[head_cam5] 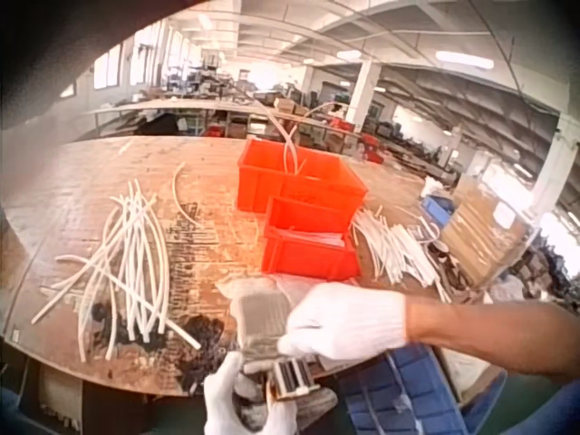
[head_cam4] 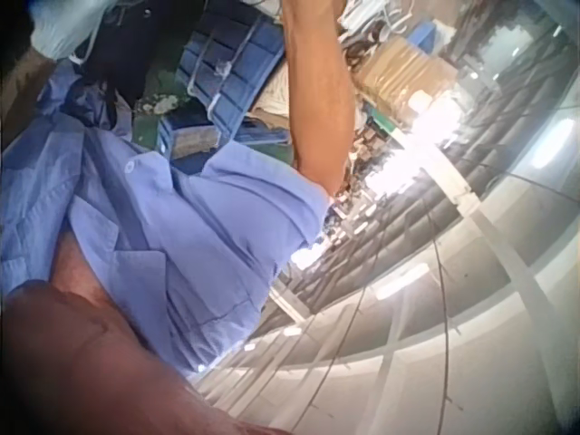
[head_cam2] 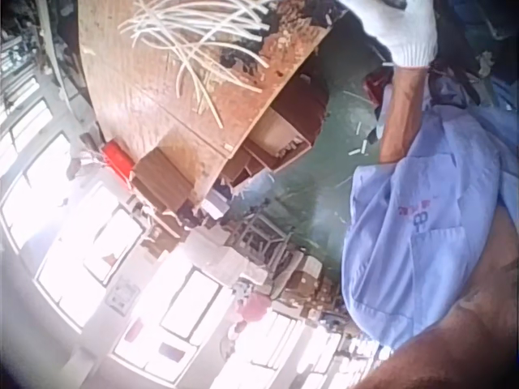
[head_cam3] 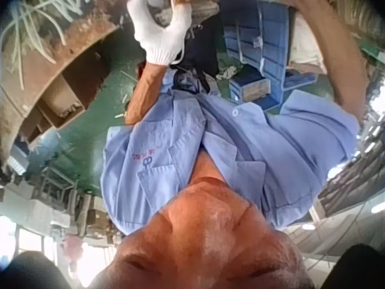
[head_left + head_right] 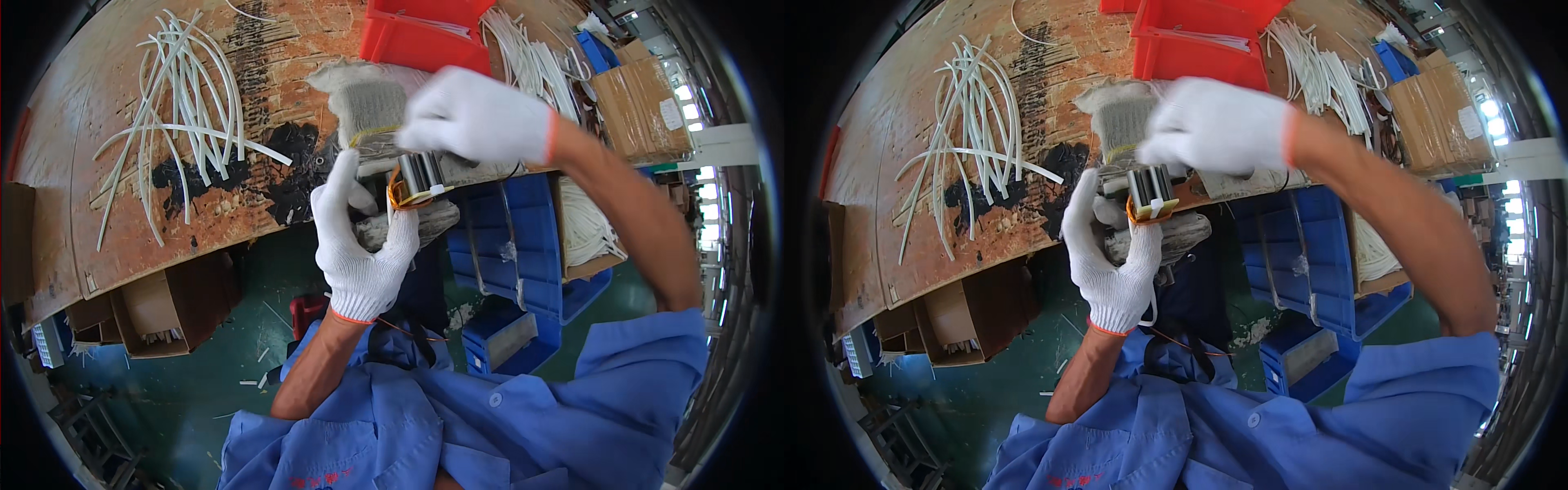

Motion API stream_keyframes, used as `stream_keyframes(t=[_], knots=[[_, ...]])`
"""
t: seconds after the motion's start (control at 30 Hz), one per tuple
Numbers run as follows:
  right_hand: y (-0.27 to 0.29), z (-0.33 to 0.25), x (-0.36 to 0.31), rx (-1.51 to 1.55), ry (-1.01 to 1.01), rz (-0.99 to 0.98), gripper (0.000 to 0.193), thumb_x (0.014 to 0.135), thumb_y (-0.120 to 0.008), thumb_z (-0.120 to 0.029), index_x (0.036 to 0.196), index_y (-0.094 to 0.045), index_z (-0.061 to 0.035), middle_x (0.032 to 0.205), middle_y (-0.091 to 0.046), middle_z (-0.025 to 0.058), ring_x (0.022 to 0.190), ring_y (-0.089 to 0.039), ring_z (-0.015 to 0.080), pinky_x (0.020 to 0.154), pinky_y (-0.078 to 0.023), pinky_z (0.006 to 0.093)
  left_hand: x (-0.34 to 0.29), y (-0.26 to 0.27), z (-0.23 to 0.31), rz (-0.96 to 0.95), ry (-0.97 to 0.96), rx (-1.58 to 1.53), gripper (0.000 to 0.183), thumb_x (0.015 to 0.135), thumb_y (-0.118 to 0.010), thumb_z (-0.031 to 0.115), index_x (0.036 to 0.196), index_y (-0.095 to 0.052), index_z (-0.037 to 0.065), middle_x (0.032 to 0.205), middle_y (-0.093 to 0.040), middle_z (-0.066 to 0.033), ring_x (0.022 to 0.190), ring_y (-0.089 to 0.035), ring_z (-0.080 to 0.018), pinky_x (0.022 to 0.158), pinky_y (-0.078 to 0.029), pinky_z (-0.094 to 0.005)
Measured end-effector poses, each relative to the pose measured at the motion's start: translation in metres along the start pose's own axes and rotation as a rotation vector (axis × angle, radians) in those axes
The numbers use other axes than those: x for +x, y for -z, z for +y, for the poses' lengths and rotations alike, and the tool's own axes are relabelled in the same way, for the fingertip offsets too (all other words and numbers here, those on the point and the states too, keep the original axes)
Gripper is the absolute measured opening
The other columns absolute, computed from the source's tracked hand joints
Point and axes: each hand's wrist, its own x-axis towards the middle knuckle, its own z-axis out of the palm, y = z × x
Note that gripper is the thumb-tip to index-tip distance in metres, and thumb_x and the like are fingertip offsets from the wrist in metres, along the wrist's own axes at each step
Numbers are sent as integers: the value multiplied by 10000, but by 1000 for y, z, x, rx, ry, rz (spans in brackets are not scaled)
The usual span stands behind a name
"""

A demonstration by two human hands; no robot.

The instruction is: The worker cuts plastic strapping, wraps insulation tape, and secures copper coils/windings using standard workspace fixtures and manual dexterity.

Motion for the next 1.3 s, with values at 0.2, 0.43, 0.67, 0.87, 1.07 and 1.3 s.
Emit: stream_keyframes(t=[0.2,0.43,0.67,0.87,1.07,1.3], knots=[[-110,-20,-131,-509,231,342,123,877,-708,-195,970,-755,-129,819,-691,55,760,-755,248,610,-587,402,6,4,4,-163,-64,130,499,862,-784,-19,1360,-789,12,1112,-672,-101,1064,-575,-243,1014,-499,-383],[-36,-128,-24,-770,363,79,239,739,-828,-274,848,-824,-62,813,-763,134,748,-770,329,641,-608,445,-17,9,-33,-158,-124,217,594,882,-870,86,1444,-696,6,1140,-630,-139,976,-583,-280,933,-534,-395],[-45,15,-64,245,40,253,215,1024,-647,-128,895,-754,7,739,-693,99,735,-694,129,722,-555,354,10,4,8,-11,-157,251,724,823,-869,71,1512,-649,42,1337,-562,-174,1214,-580,-304,1074,-503,-410],[-118,-58,-132,-661,221,325,123,853,-688,-224,895,-696,-108,705,-633,53,588,-702,211,448,-489,410,22,3,-4,-198,-345,160,587,803,-784,3,1386,-723,35,1475,-647,-207,1474,-521,-499,1252,-399,-594],[-30,-120,-39,-727,286,57,302,786,-865,-300,924,-863,-32,903,-823,178,856,-823,364,704,-649,474,-3,-1,-14,-292,-118,138,604,811,-913,83,1384,-737,14,1497,-663,-200,1501,-544,-416,1258,-421,-534],[-34,16,-59,276,28,260,302,1032,-680,-205,820,-749,-2,746,-731,95,727,-694,169,728,-570,352,18,0,-4,-91,-202,57,548,780,-988,151,1275,-781,40,1409,-698,-167,1463,-558,-456,1228,-456,-555]])
